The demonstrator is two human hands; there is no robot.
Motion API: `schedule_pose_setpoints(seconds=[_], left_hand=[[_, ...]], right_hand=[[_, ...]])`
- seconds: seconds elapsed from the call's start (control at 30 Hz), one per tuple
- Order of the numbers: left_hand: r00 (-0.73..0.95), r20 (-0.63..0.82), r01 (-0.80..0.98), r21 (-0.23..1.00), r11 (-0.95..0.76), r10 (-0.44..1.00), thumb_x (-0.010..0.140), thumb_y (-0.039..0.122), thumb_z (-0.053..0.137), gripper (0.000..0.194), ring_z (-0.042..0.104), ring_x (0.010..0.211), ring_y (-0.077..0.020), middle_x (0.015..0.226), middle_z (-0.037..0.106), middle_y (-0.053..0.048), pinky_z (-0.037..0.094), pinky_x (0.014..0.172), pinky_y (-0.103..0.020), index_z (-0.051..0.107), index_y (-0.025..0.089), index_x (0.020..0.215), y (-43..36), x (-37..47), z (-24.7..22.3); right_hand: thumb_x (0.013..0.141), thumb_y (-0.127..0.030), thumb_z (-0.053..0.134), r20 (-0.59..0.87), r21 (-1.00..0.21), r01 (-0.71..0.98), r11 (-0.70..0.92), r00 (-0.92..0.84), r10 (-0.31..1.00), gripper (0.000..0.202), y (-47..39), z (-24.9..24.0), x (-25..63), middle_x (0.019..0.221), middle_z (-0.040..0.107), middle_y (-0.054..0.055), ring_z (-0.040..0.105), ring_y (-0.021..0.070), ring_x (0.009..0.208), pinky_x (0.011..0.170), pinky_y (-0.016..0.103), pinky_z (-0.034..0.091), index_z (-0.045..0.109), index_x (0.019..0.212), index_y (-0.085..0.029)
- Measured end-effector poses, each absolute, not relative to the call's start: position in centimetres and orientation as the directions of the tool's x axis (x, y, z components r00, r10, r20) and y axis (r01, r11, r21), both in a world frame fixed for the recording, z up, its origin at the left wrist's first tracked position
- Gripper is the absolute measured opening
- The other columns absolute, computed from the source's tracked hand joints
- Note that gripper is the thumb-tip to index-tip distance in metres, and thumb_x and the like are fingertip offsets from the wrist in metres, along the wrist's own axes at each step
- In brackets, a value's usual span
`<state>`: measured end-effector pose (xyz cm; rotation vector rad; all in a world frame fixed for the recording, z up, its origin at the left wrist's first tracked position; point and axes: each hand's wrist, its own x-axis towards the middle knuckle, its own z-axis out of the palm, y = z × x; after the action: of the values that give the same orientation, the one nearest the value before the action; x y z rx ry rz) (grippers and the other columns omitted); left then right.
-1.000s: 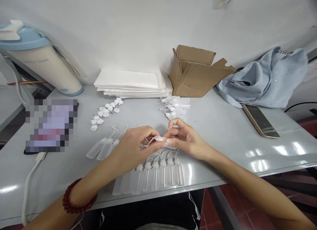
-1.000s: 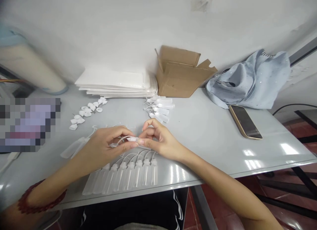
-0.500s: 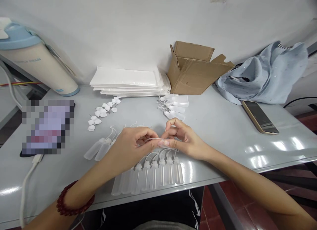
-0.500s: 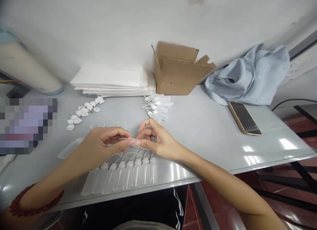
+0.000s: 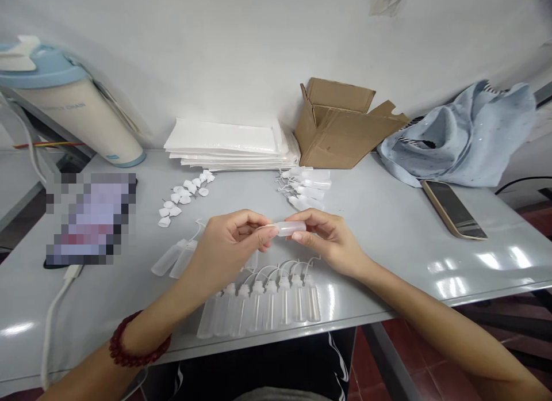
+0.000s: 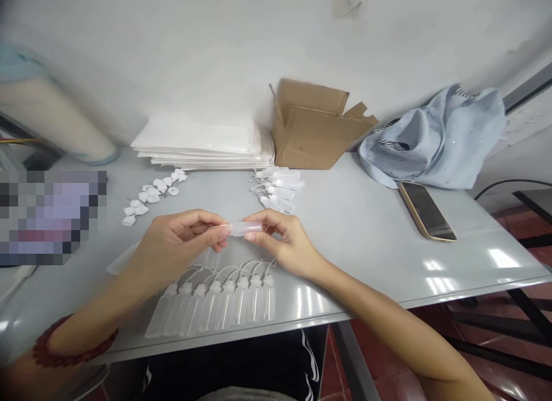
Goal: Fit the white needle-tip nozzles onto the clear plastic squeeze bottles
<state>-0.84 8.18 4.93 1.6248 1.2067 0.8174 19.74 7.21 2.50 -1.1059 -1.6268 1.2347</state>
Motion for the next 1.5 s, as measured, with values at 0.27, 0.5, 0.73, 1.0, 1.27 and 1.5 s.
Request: schedule_pose_setpoints(seconds=[0.27,0.5,0.73,1.0,1.27,1.5], left_hand=[[0.369,0.497,0.38,0.691,-0.615,0.785,0.083,0.017,0.064,0.002,0.064,0.076,-0.0129,0.082,0.067,-0.003,0.054,0.065,-0.023,0.065,0.016,0.082,7.9,-0.3,3.2],[0.357,0.05,0.405,0.891,-0.203,0.933,0.084,0.034,0.063,0.016,0.068,0.076,-0.0152,0.083,0.071,-0.001,0.055,0.063,-0.022,0.066,0.019,0.09,7.8,-0.4,4.4],[0.349,0.032,0.47,0.858,-0.205,0.937,0.092,0.038,0.051,0.032,0.059,0.053,-0.0116,0.061,0.067,0.003,0.042,0.046,-0.02,0.068,0.021,0.072,7.7,-0.6,5.1],[0.371,-0.044,0.439,0.889,-0.133,0.928,0.092,0.043,0.049,0.04,0.062,0.055,-0.0127,0.059,0.067,0.001,0.049,0.055,-0.022,0.066,0.019,0.065,7.9,-0.7,5.0],[0.462,-0.053,0.476,0.857,-0.197,0.885,0.094,0.042,0.046,0.042,0.056,0.051,-0.0109,0.056,0.062,0.002,0.042,0.05,-0.021,0.06,0.017,0.062,7.8,-0.9,4.9],[0.515,0.372,0.501,0.601,-0.623,0.773,0.093,0.025,0.05,0.023,0.05,0.055,-0.0092,0.062,0.059,0.002,0.037,0.053,-0.021,0.061,0.017,0.074,7.7,-0.6,3.9]], right_hand=[[0.088,-0.039,0.058,-0.077,-0.995,0.08,-0.055,-0.307,0.949,0.026,7.4,2.5,19.7,0.059,0.058,-0.002,0.046,0.0096,0.054,0.056,0.026,0.036,0.066,0.081,-0.015],[0.088,-0.032,0.06,0.027,-0.998,0.047,0.044,-0.32,0.947,0.018,7.2,2.6,19.6,0.074,0.065,0.001,0.056,0.0119,0.067,0.062,0.026,0.042,0.068,0.096,-0.018],[0.084,-0.027,0.066,0.129,-0.98,0.11,0.164,-0.276,0.952,0.015,7.0,2.2,19.6,0.09,0.069,0.001,0.059,0.0143,0.077,0.07,0.03,0.045,0.069,0.098,-0.023],[0.083,-0.025,0.067,0.132,-0.985,0.076,0.155,-0.252,0.959,0.014,7.1,2.3,19.8,0.085,0.069,0.0,0.058,0.0128,0.072,0.068,0.029,0.045,0.07,0.096,-0.025],[0.084,-0.028,0.065,0.141,-0.977,0.12,0.175,-0.25,0.958,0.012,7.0,2.6,19.6,0.079,0.066,0.0,0.055,0.0123,0.066,0.063,0.028,0.043,0.069,0.093,-0.021],[0.085,-0.038,0.063,0.062,-0.993,0.078,0.087,-0.278,0.959,0.022,7.1,2.7,19.9,0.06,0.054,-0.002,0.048,0.0106,0.057,0.055,0.026,0.036,0.069,0.086,-0.017]])
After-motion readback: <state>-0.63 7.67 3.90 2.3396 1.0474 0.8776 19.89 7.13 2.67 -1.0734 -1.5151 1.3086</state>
